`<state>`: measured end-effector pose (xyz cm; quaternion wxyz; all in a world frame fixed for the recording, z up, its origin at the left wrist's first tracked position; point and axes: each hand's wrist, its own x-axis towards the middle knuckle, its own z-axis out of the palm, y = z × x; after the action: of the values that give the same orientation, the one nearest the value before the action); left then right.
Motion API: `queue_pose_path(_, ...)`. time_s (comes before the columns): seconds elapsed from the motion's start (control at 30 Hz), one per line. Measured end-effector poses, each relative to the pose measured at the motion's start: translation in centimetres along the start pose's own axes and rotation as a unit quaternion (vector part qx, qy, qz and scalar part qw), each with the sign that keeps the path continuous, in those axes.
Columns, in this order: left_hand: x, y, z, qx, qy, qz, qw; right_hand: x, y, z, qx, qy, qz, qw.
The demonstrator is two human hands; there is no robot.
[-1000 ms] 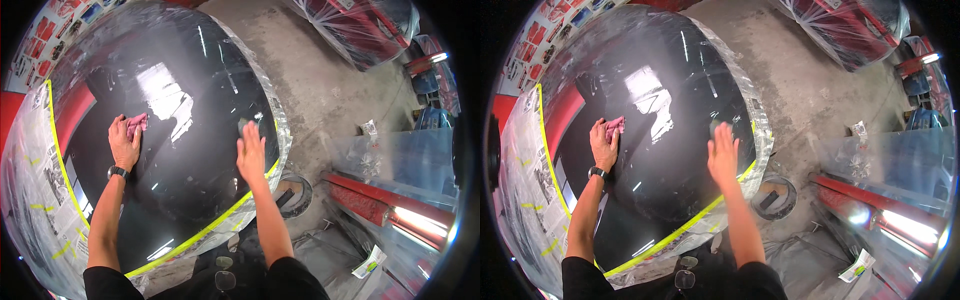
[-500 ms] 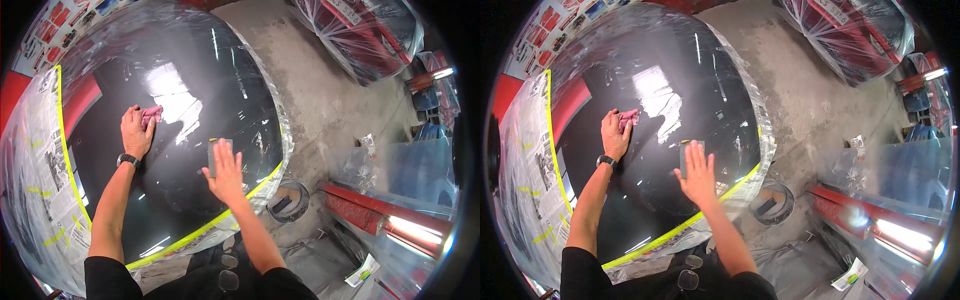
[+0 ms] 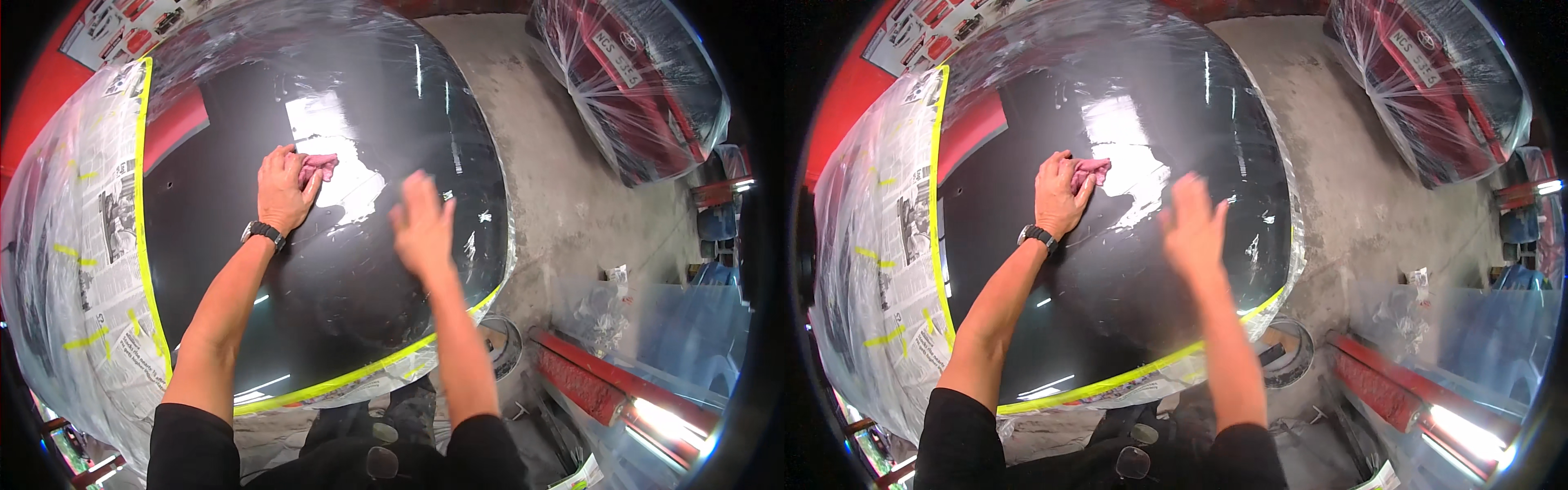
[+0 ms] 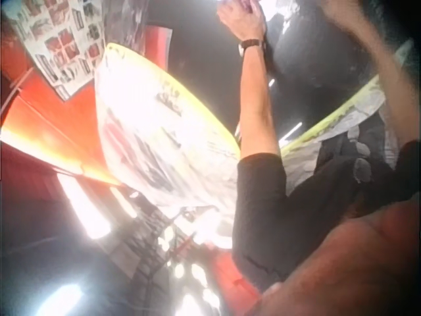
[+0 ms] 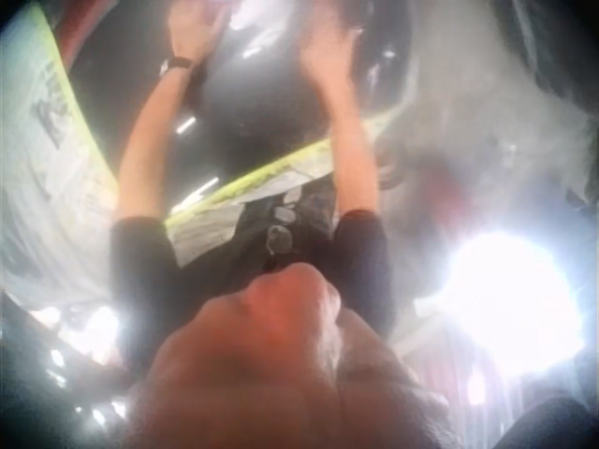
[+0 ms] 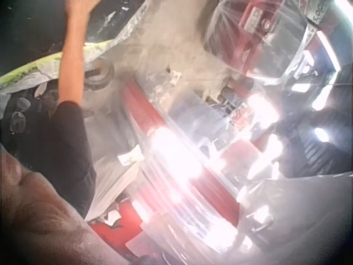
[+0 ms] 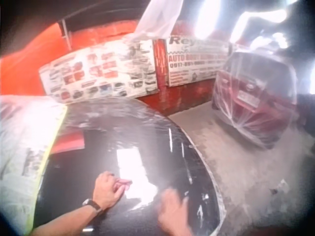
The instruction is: The person sands the surface of a car hood using a sanding block and a cloth, dipping the block into a bucket of water frequently.
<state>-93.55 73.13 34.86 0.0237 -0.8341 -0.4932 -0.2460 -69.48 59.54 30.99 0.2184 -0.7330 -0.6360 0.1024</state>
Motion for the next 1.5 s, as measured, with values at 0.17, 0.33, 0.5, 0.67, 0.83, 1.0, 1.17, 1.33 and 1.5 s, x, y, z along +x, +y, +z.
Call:
queue_pose_path(0.17,-0.2,0.3,0.6,0.002,-0.007,-0.002,1.000,2.7,-1.3,2.4,-0.059,0.041,0.078,0.994)
queue_pose_path(0.33,-0.8,-1.3,-0.7,0.009,0.007,-0.004,1.000,-1.1,-2.1,1.9,-0.028,-0.004,-0.046,0.999)
queue_pose_path(0.5,0.9,1.7,1.2,-0.029,0.025,0.019,0.999,6.2,9.9,-0.9,0.024,0.055,0.211,0.976)
queue_pose_path(0.67,-0.6,-1.0,0.1,0.001,-0.012,-0.006,1.000,-7.6,-7.3,1.7,-0.056,-0.012,-0.011,0.998)
queue_pose_path(0.83,-0.3,-0.6,-0.4,0.022,-0.017,-0.011,1.000,-15.1,-8.3,0.7,0.037,-0.046,0.009,0.998)
queue_pose_path(1.0,0.0,1.1,1.4,0.016,-0.007,0.023,1.000,-12.4,0.4,-0.6,0.043,0.058,0.206,0.976)
queue_pose_path(1.17,-0.4,-1.1,0.7,0.048,-0.008,0.007,0.999,-23.1,-8.3,2.5,0.040,-0.014,0.037,0.998)
queue_pose_path(1.33,-0.1,0.9,1.7,0.028,-0.010,0.022,0.999,-15.7,7.2,-1.9,0.085,0.094,0.261,0.957)
queue_pose_path(1.5,-0.1,-1.2,1.1,0.060,-0.004,0.023,0.998,-20.4,-4.0,1.6,0.041,0.063,0.155,0.985)
